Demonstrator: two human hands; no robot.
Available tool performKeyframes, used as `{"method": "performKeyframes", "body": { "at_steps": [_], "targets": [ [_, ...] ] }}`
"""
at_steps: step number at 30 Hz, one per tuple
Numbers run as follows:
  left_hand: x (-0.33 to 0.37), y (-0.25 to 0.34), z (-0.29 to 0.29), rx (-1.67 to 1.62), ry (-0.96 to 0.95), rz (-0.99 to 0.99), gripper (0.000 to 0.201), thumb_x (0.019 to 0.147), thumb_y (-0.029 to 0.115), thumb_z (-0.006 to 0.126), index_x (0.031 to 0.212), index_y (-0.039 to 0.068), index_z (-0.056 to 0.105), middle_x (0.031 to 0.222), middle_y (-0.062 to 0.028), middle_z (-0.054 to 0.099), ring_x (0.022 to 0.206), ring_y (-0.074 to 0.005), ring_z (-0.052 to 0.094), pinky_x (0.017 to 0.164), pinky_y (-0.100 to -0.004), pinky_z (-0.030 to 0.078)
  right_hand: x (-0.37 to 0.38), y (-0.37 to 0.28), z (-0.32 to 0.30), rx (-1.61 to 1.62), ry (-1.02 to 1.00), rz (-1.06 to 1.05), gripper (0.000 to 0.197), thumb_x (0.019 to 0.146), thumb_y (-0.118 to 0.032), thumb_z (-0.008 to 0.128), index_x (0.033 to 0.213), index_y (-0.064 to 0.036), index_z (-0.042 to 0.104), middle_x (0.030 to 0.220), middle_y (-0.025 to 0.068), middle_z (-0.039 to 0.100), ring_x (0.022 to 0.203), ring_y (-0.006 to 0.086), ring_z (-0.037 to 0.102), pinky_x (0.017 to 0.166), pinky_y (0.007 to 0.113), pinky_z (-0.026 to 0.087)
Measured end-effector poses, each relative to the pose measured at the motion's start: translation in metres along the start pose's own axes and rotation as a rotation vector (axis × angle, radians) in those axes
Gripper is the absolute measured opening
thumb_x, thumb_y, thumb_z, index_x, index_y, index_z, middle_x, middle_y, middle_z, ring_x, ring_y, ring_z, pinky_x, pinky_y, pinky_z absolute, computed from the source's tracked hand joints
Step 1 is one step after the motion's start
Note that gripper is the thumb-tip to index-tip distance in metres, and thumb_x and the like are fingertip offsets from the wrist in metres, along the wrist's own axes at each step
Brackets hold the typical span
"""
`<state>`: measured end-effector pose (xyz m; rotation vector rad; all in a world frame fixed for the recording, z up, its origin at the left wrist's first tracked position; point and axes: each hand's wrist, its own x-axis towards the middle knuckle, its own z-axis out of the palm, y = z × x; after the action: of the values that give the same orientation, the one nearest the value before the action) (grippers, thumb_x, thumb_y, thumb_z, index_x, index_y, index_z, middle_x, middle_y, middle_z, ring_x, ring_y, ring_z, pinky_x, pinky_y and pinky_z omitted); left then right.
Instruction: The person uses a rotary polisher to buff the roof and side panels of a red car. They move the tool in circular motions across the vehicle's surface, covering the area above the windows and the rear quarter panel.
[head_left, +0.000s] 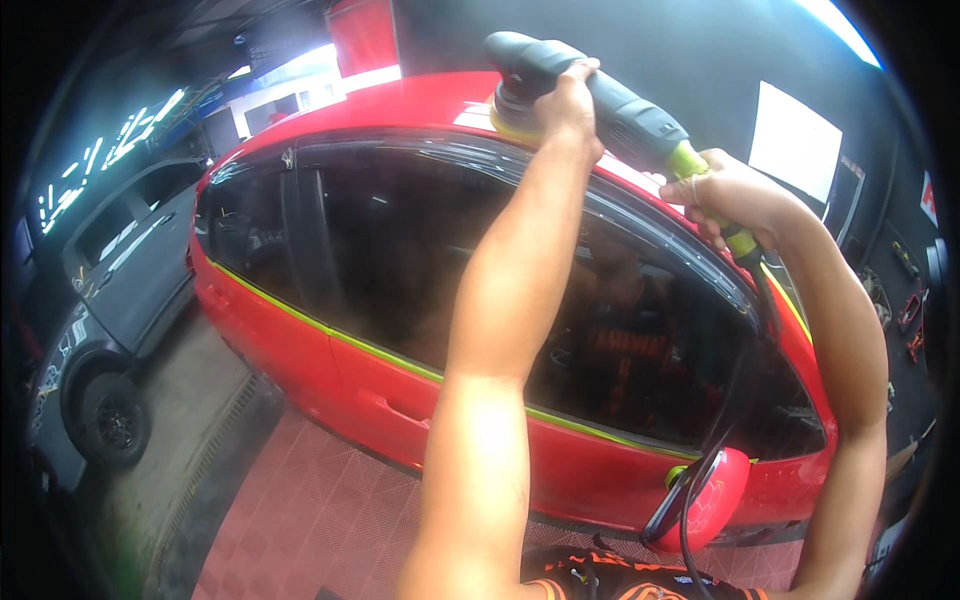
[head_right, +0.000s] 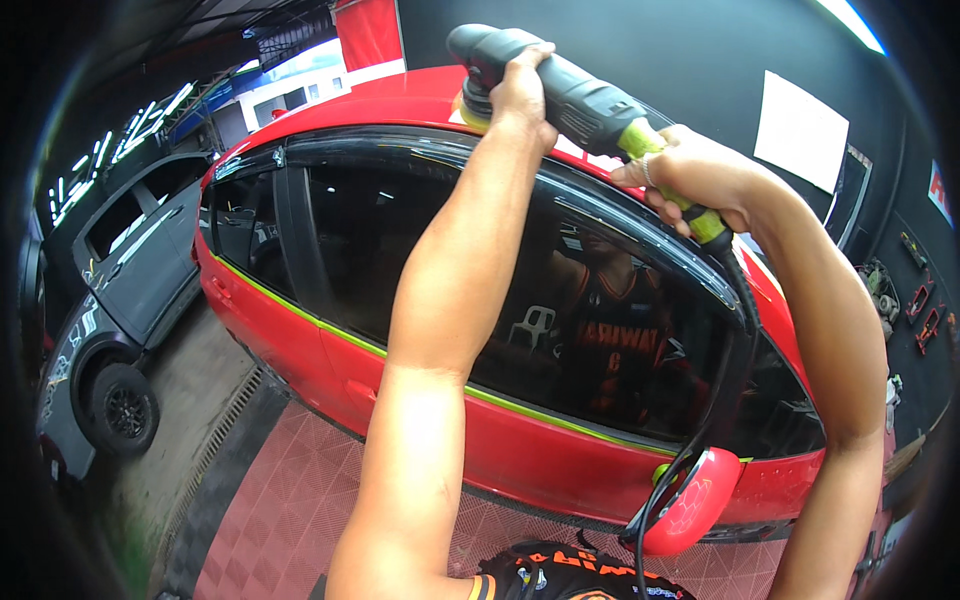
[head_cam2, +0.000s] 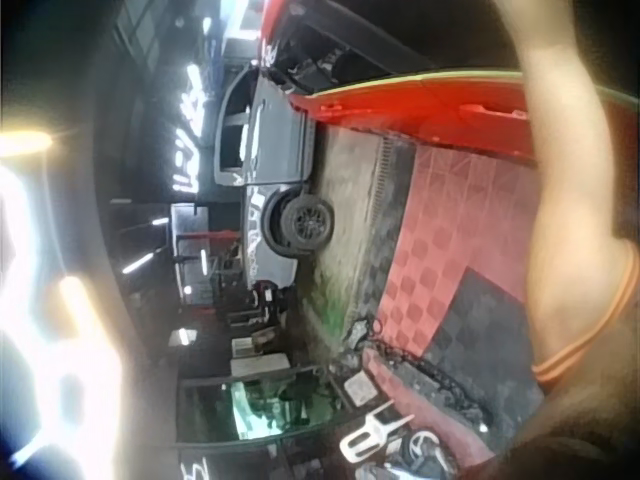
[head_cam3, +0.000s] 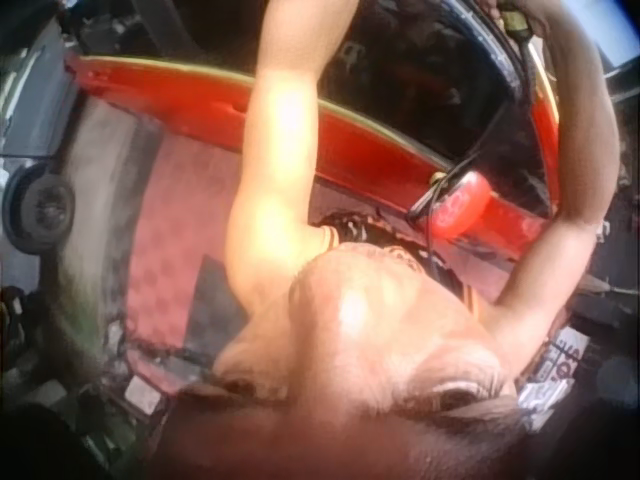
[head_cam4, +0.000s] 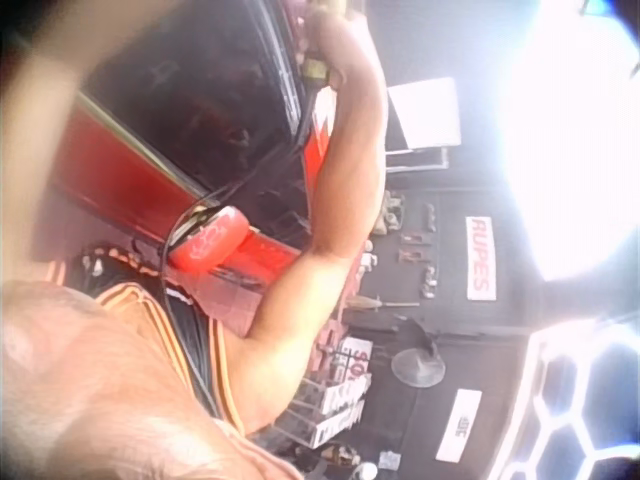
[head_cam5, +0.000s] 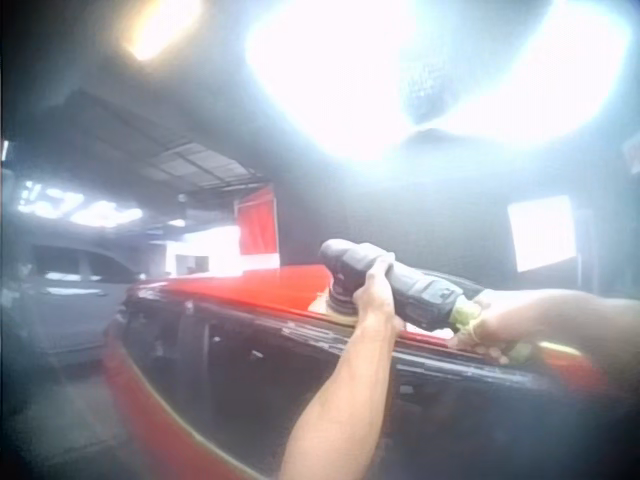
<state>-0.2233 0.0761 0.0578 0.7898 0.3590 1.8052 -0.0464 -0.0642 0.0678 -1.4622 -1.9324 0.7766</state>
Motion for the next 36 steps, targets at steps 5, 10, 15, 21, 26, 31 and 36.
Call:
{"method": "performKeyframes", "body": {
  "at_steps": [5, 10, 15, 21, 26, 31, 36],
  "targets": [
    [-0.044, -0.031, 0.033, 0.023, -0.042, -0.063, 0.070, 0.090, 0.027, 0.080, 0.145, -0.009, 0.055, 0.140, -0.0219, 0.062, 0.127, -0.0333, 0.063, 0.112, -0.0482, 0.049, -0.033, 0.032, -0.029, 0.042, 0.012, 0.019, 0.031, 0.092, -0.020, 0.082, 0.094, 0.0006, 0.060, 0.062, 0.0024, 0.060, 0.043, 0.0076, 0.052, 0.042, 0.023, 0.047],
    [-0.064, -0.049, 0.047, 0.035, -0.046, -0.084, 0.070, 0.092, 0.028, 0.079, 0.145, -0.010, 0.055, 0.143, -0.0228, 0.061, 0.129, -0.0337, 0.061, 0.113, -0.0481, 0.048, -0.051, 0.052, -0.042, 0.025, 0.047, 0.027, 0.033, 0.090, -0.022, 0.084, 0.094, -0.0001, 0.060, 0.062, 0.0030, 0.061, 0.044, 0.0081, 0.053, 0.043, 0.023, 0.048],
    [-0.060, -0.041, 0.046, 0.041, -0.006, -0.117, 0.069, 0.091, 0.029, 0.080, 0.144, -0.010, 0.056, 0.141, -0.0218, 0.062, 0.127, -0.0329, 0.062, 0.112, -0.0485, 0.049, -0.043, 0.045, -0.037, 0.035, 0.043, 0.025, 0.034, 0.091, -0.023, 0.084, 0.095, -0.0007, 0.059, 0.062, 0.0022, 0.060, 0.044, 0.0081, 0.053, 0.043, 0.024, 0.048],
    [-0.021, -0.017, 0.018, -0.012, -0.049, -0.046, 0.068, 0.087, 0.023, 0.081, 0.141, -0.007, 0.054, 0.125, -0.0197, 0.066, 0.108, -0.0332, 0.071, 0.099, -0.0510, 0.059, -0.018, 0.014, -0.011, 0.008, 0.059, 0.031, 0.035, 0.092, -0.023, 0.084, 0.098, -0.0004, 0.057, 0.061, 0.0015, 0.057, 0.043, 0.0080, 0.053, 0.042, 0.023, 0.049],
    [0.011, 0.015, -0.009, -0.016, -0.080, -0.067, 0.069, 0.088, 0.024, 0.081, 0.142, -0.007, 0.051, 0.127, -0.0193, 0.064, 0.108, -0.0331, 0.071, 0.096, -0.0512, 0.061, 0.012, -0.013, 0.017, 0.012, 0.085, 0.014, 0.040, 0.092, -0.025, 0.084, 0.100, 0.0014, 0.055, 0.060, 0.0024, 0.057, 0.041, 0.0088, 0.053, 0.039, 0.025, 0.049],
    [0.039, 0.039, -0.033, -0.033, -0.089, -0.077, 0.068, 0.090, 0.024, 0.080, 0.144, -0.006, 0.050, 0.128, -0.0196, 0.063, 0.107, -0.0335, 0.071, 0.094, -0.0525, 0.062, 0.035, -0.044, 0.043, -0.019, 0.133, 0.056, 0.048, 0.090, -0.027, 0.087, 0.108, 0.0011, 0.052, 0.065, 0.0023, 0.058, 0.043, 0.0087, 0.054, 0.040, 0.024, 0.049],
    [0.057, 0.056, -0.055, -0.043, -0.099, -0.069, 0.070, 0.090, 0.023, 0.080, 0.145, -0.007, 0.047, 0.129, -0.0202, 0.063, 0.107, -0.0336, 0.071, 0.094, -0.0526, 0.062, 0.056, -0.060, 0.063, -0.032, 0.135, 0.068, 0.049, 0.089, -0.027, 0.087, 0.110, 0.0009, 0.052, 0.067, 0.0020, 0.058, 0.043, 0.0088, 0.054, 0.041, 0.023, 0.049]
  ]
}}
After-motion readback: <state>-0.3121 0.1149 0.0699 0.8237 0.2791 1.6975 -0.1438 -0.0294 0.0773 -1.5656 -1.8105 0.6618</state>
